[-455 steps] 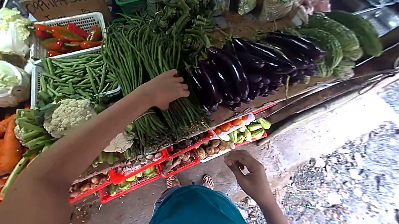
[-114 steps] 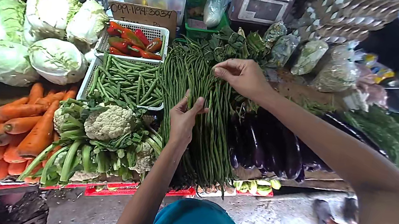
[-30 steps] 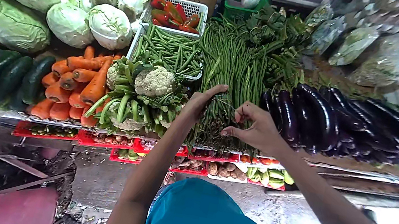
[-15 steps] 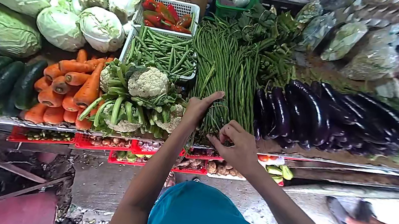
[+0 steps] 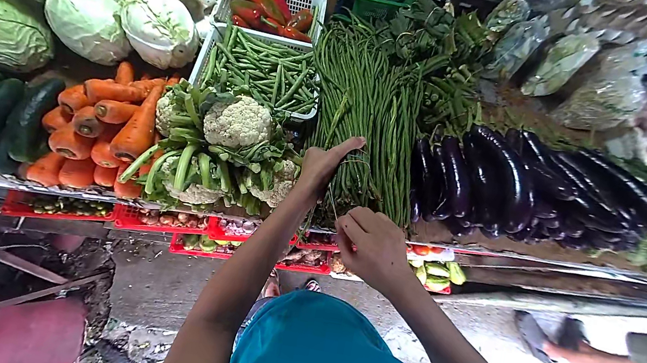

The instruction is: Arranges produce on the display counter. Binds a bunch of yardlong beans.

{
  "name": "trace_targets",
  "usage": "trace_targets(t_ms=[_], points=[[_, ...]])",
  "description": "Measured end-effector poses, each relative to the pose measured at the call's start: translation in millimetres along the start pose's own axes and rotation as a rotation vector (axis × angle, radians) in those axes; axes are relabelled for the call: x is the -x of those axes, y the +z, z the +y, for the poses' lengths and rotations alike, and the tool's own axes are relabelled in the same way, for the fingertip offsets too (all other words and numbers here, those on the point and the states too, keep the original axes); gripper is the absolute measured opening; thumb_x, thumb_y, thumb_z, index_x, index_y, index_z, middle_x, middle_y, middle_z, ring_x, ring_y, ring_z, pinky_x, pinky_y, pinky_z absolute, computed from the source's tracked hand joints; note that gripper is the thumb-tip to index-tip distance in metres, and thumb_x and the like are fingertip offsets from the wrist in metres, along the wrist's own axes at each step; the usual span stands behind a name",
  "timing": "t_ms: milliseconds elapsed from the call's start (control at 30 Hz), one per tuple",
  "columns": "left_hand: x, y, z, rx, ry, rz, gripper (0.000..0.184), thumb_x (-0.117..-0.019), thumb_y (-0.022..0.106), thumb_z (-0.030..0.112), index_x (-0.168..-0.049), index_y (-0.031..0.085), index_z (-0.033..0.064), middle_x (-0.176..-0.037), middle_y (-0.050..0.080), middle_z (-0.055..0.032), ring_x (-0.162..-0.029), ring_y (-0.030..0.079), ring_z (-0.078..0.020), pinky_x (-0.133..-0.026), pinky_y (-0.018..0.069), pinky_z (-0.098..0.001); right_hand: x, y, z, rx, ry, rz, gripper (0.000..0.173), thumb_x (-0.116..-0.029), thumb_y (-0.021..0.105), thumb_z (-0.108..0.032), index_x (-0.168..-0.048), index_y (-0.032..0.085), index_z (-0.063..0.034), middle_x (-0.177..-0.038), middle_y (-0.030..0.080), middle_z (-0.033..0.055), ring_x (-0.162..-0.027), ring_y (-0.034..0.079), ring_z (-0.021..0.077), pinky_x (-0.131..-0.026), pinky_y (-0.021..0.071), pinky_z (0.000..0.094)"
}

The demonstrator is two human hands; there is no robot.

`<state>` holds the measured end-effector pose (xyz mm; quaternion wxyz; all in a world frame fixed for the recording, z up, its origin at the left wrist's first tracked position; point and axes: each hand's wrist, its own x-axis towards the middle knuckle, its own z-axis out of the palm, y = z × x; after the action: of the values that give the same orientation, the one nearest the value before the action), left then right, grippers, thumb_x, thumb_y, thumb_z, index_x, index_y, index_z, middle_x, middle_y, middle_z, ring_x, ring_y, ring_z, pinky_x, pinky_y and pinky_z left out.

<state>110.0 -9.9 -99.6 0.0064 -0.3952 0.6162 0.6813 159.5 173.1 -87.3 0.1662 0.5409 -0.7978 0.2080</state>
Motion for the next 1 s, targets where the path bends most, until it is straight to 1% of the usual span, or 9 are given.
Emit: trace_targets(t_ms=[133,333,433,600,700,767,800,900,1000], points=[[4.9,-2.2,1.7,0.167,0.014,-0.067,0.068,-0.0756,0.080,0.064,-0.101,0.070,0.0018,-0.093,0.073,-0.0140,-0.085,0.072,-0.0238,-0.076,0.0602,-0.0456,16.6,1.4,-0.8,0.027,0.017,-0.028,0.030,-0.1038,0.057,-0.031,-0.089,0.071,-0.0082,-0.081,0.067,0.0070,-0.069,0.065,0.0213,-0.055,0.0495,0.0340],[10.1,3.8,0.7,0.393,0.067,-0.190,0.059,-0.0876,0.071,0.057,-0.116,0.069,0.0055,-0.107,0.073,-0.0111,-0.099,0.071,-0.0207,-0.085,0.0596,-0.0424,19.7,11.0,-10.1,0.041,0.212,-0.003,0.034,-0.1067,0.054,-0.030,-0.103,0.076,-0.0043,-0.089,0.070,0.0142,-0.066,0.069,0.0263,-0.052,0.0554,0.0380],[12.0,-7.4,4.8,0.444,0.158,-0.289,0.047,-0.0967,0.061,0.051,-0.126,0.065,0.0142,-0.107,0.072,-0.0046,-0.097,0.070,-0.0143,-0.082,0.0598,-0.0371,29.5,18.3,1.1,0.070,0.177,-0.098,0.030,-0.1052,0.055,-0.025,-0.111,0.077,-0.0066,-0.102,0.074,0.0134,-0.087,0.075,0.0287,-0.070,0.0613,0.0425],[-12.7,-33.6,7.7,0.739,0.236,-0.545,0.040,-0.1064,0.039,0.046,-0.111,0.063,0.0143,-0.088,0.070,-0.0039,-0.078,0.071,-0.0138,-0.068,0.0616,-0.0322,46.4,5.4,14.7,-0.036,0.005,-0.080,0.024,-0.1055,0.055,-0.024,-0.105,0.074,-0.0078,-0.101,0.074,0.0084,-0.091,0.071,0.0245,-0.072,0.0559,0.0386],[33.6,-34.2,19.7,0.734,0.250,-0.407,0.036,-0.1075,0.038,0.043,-0.105,0.065,0.0185,-0.084,0.071,0.0015,-0.075,0.070,-0.0068,-0.065,0.0604,-0.0254,29.7,-1.6,-1.2,-0.344,0.347,0.042,0.027,-0.1019,0.063,-0.027,-0.107,0.075,-0.0035,-0.097,0.073,0.0097,-0.081,0.070,0.0153,-0.070,0.0596,0.0299],[86.0,-32.8,34.6,0.604,0.279,-0.136,0.028,-0.1101,0.035,0.030,-0.102,0.060,0.0188,-0.081,0.065,0.0064,-0.073,0.064,0.0027,-0.063,0.0555,-0.0148,11.2,-12.4,-5.9,-0.617,0.709,0.066,0.029,-0.0973,0.068,-0.028,-0.112,0.070,-0.0032,-0.086,0.067,0.0023,-0.070,0.062,0.0060,-0.065,0.0543,0.0234],[91.2,-36.9,25.3,0.493,0.308,-0.050,0.025,-0.1112,0.034,0.021,-0.111,0.058,0.0134,-0.089,0.064,0.0041,-0.079,0.063,0.0037,-0.070,0.0542,-0.0129,1.6,-17.2,-2.3,-0.691,0.828,0.018,0.034,-0.0973,0.069,-0.029,-0.121,0.065,-0.0054,-0.078,0.063,-0.0010,-0.064,0.057,0.0048,-0.061,0.0506,0.0240],[70.2,-53.5,-20.9,-0.176,0.327,0.137,0.030,-0.1067,0.045,0.002,-0.135,0.053,-0.0047,-0.126,0.061,-0.0131,-0.112,0.058,-0.0093,-0.100,0.0459,-0.0259,-22.4,-17.6,12.8,-0.812,0.861,-0.103,0.039,-0.1008,0.067,-0.029,-0.135,0.065,-0.0110,-0.064,0.049,-0.0032,-0.054,0.043,0.0065,-0.054,0.0408,0.0258],[54.2,-56.1,-34.6,-0.049,0.366,0.166,0.030,-0.1058,0.047,0.001,-0.135,0.053,-0.0053,-0.127,0.060,-0.0141,-0.113,0.058,-0.0101,-0.101,0.0474,-0.0267,-40.2,-6.7,21.6,-0.929,0.851,-0.050,0.024,-0.1019,0.067,-0.028,-0.117,0.076,-0.0126,-0.080,0.067,-0.0030,-0.062,0.051,0.0026,-0.061,0.0461,0.0235]])
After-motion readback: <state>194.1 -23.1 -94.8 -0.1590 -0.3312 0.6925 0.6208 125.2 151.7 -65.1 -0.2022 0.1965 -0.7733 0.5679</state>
